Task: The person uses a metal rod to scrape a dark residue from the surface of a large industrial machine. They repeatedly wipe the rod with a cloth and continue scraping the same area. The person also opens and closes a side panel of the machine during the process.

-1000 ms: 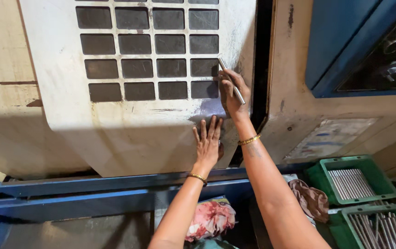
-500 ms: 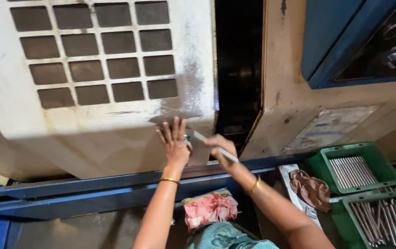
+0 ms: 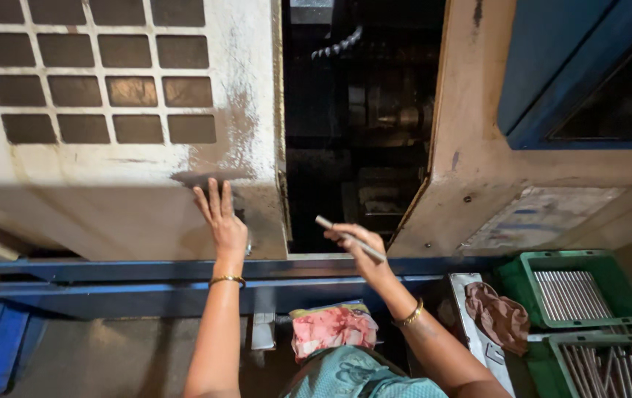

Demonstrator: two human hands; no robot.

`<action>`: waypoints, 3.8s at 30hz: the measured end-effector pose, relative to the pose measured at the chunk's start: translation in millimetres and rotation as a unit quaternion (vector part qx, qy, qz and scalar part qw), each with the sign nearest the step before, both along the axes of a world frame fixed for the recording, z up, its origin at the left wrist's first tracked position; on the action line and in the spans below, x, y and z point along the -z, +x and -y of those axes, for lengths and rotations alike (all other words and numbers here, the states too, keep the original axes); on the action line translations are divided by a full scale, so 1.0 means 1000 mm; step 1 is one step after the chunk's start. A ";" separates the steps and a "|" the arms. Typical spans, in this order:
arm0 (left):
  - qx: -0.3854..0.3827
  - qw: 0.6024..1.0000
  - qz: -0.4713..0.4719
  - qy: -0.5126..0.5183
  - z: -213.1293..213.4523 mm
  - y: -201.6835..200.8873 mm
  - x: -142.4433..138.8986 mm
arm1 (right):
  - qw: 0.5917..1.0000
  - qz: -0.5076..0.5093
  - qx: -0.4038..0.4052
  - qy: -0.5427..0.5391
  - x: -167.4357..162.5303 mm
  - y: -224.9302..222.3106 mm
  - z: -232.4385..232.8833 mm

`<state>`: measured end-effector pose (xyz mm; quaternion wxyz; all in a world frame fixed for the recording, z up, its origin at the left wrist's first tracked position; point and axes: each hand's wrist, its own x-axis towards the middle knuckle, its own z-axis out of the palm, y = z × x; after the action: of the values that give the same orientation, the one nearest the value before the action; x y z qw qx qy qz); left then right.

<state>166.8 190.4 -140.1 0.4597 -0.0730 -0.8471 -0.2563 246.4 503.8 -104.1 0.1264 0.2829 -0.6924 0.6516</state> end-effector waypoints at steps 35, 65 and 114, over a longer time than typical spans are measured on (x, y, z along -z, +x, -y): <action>-0.130 0.987 0.071 -0.056 -0.060 -0.013 -0.179 | 0.844 0.459 -0.053 -0.273 -0.070 -0.249 0.111; -0.132 0.989 0.028 -0.062 -0.072 -0.002 -0.181 | 0.813 0.485 -0.107 -0.304 -0.075 -0.274 0.098; -0.127 0.991 0.024 -0.043 -0.071 -0.015 -0.176 | 0.989 0.070 0.127 0.022 -0.035 -0.220 0.138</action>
<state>152.3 261.1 35.7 0.4644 0.0216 -0.8707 -0.1606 26.0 366.0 -69.3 0.1533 0.1490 -0.7441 0.6330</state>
